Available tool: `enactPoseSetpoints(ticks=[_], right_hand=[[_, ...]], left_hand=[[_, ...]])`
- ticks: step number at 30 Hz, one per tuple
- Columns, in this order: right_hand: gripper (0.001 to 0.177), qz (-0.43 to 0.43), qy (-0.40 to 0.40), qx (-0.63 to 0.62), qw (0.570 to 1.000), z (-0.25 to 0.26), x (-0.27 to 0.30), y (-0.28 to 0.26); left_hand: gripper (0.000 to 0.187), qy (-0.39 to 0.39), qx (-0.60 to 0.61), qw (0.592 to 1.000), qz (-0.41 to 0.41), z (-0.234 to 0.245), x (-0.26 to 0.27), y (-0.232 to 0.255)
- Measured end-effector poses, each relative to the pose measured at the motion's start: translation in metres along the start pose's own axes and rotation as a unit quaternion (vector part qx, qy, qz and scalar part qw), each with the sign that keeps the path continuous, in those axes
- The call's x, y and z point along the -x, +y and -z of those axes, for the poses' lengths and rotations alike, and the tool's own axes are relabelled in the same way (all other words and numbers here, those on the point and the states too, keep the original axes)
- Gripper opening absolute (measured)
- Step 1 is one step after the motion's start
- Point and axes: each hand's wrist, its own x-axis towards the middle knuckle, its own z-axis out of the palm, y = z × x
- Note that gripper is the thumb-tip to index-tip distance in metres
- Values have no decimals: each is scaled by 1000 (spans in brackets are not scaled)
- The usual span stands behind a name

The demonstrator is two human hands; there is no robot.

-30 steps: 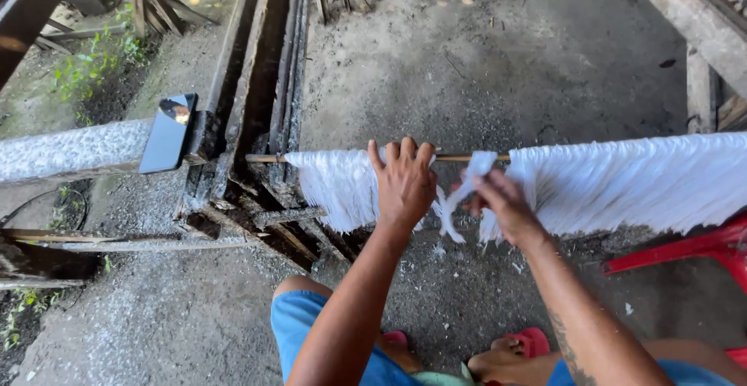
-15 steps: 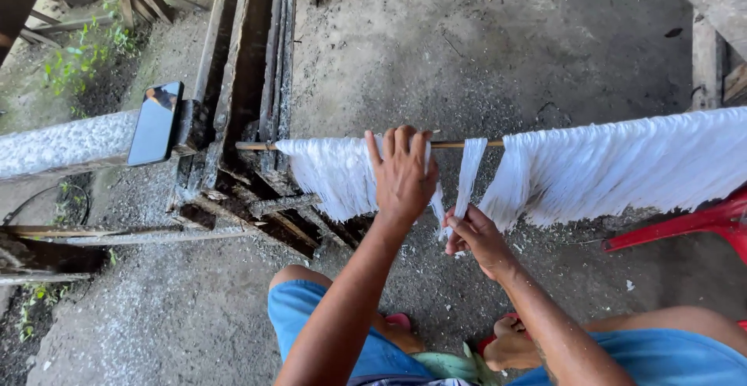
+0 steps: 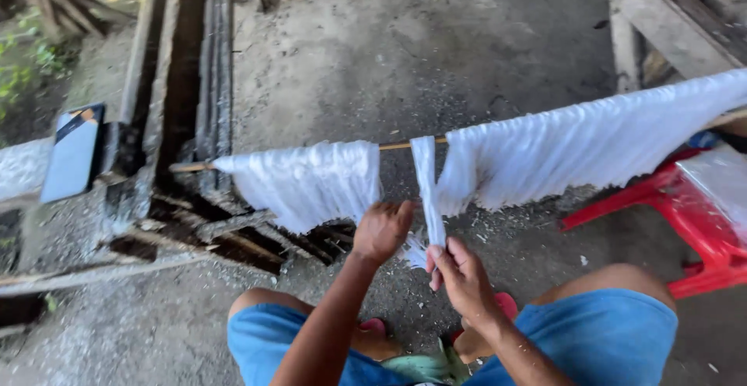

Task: Manually separating and organizing bundles of white threads hanging from a wooden rod.

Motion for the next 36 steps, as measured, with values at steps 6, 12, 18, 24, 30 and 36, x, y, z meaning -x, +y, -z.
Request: enactPoseSetpoints(ticks=[6,12,18,24,30,36], right_hand=[[33,-24,110,73,991,5,22,-44],[31,-177,-35,-7,984,16,10,16],[38,-209,-108,65,970,20,7,45],[37,-50,48,50,996,11,-43,-20],[23,-20,61,49,997,13,-57,-4],[21,-56,66,-66,994,26,-58,-1]], left_hand=[[49,-367,-212,906,13,-7,-25,-23],[16,-1,181,974,137,14,-36,12],[18,80,654,695,287,40,-18,57],[19,99,663,667,325,50,-14,70],[18,89,616,698,353,54,-6,57],[14,173,741,516,393,101,-21,80]])
